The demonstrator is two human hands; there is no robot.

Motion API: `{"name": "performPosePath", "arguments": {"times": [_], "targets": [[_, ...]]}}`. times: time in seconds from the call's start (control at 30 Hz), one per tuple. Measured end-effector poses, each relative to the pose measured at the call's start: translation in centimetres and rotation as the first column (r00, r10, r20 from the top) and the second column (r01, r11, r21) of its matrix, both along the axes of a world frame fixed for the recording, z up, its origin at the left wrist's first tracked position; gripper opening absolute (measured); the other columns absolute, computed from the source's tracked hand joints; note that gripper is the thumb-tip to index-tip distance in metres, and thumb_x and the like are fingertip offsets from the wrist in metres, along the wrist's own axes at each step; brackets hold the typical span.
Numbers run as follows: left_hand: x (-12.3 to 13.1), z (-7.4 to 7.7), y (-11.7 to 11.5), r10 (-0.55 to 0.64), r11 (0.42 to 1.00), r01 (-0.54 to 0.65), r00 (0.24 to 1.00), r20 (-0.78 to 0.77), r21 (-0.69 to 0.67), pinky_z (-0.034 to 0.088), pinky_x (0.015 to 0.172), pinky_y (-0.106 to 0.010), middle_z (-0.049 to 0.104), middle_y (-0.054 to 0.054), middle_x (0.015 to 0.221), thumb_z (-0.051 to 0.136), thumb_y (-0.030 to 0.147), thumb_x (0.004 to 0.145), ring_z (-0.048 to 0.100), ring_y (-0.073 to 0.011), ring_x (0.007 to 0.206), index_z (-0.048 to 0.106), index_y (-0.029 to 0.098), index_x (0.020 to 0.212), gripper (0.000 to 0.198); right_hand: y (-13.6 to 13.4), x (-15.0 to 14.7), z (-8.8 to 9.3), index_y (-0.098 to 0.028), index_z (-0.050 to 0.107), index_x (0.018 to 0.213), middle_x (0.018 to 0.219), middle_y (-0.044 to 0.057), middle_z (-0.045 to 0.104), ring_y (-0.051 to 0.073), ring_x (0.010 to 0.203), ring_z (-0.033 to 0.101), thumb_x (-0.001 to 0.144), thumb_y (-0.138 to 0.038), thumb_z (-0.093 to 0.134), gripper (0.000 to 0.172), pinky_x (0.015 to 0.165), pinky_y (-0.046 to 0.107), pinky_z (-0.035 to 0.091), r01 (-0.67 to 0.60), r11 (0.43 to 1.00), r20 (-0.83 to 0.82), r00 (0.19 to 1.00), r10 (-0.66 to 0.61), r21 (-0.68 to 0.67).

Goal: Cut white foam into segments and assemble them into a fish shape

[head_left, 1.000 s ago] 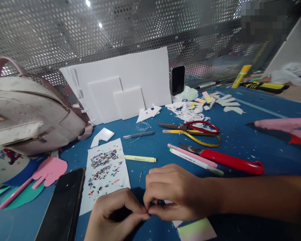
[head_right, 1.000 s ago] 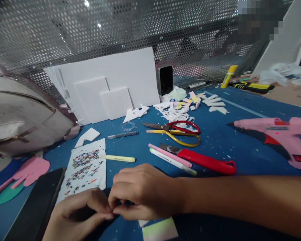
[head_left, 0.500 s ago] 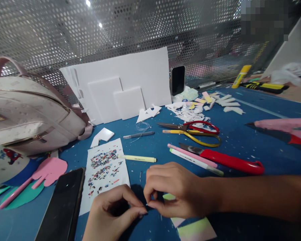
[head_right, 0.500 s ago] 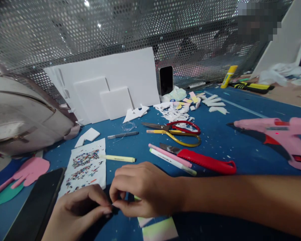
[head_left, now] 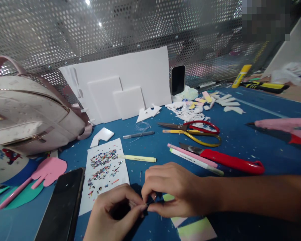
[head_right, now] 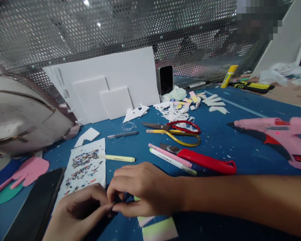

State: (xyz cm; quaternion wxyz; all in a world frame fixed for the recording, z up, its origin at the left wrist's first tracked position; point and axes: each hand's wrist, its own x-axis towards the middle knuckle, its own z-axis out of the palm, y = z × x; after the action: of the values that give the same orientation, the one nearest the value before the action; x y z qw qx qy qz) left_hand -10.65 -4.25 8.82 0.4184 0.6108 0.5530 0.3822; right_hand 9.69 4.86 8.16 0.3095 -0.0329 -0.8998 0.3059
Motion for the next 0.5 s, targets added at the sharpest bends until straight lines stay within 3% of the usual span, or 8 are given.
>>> {"name": "performPosePath", "arguments": {"times": [0.27, 0.4, 0.5], "targets": [[0.1, -0.3, 0.0, -0.054, 0.988, 0.064, 0.996, -0.076, 0.141, 0.046, 0.059, -0.017, 0.068, 0.000, 0.065, 0.069, 0.024, 0.084, 0.062, -0.0110, 0.060, 0.072, 0.022, 0.070, 0.015, 0.0, -0.1, -0.1, -0.015, 0.060, 0.092, 0.084, 0.002, 0.060, 0.012, 0.079, 0.053, 0.094, -0.017, 0.060, 0.003, 0.073, 0.023, 0.041, -0.018, 0.999, -0.015, 1.000, 0.018, -0.043], [-0.8, -0.5, 0.2, -0.178, 0.957, 0.205, 0.974, -0.141, 0.203, 0.050, 0.062, -0.018, 0.070, -0.001, 0.071, 0.067, 0.018, 0.088, 0.066, -0.0116, 0.065, 0.072, 0.021, 0.079, 0.011, 0.0, -0.1, 0.2, -0.014, 0.059, 0.089, 0.083, 0.001, 0.060, 0.011, 0.077, 0.052, 0.089, -0.012, 0.061, 0.003, 0.071, 0.022, 0.041, -0.006, 0.997, -0.041, 0.999, 0.003, -0.072], [-1.2, -0.1, 0.1, -0.332, 0.892, 0.361, 0.932, -0.149, 0.273, 0.053, 0.068, -0.017, 0.072, -0.001, 0.079, 0.068, 0.009, 0.087, 0.070, -0.0112, 0.072, 0.071, 0.020, 0.089, 0.012, -0.1, 0.0, 0.4, -0.015, 0.059, 0.089, 0.084, 0.001, 0.059, 0.010, 0.075, 0.051, 0.086, -0.011, 0.062, 0.005, 0.069, 0.021, 0.041, 0.050, 0.989, -0.035, 0.998, -0.055, -0.139]]}}
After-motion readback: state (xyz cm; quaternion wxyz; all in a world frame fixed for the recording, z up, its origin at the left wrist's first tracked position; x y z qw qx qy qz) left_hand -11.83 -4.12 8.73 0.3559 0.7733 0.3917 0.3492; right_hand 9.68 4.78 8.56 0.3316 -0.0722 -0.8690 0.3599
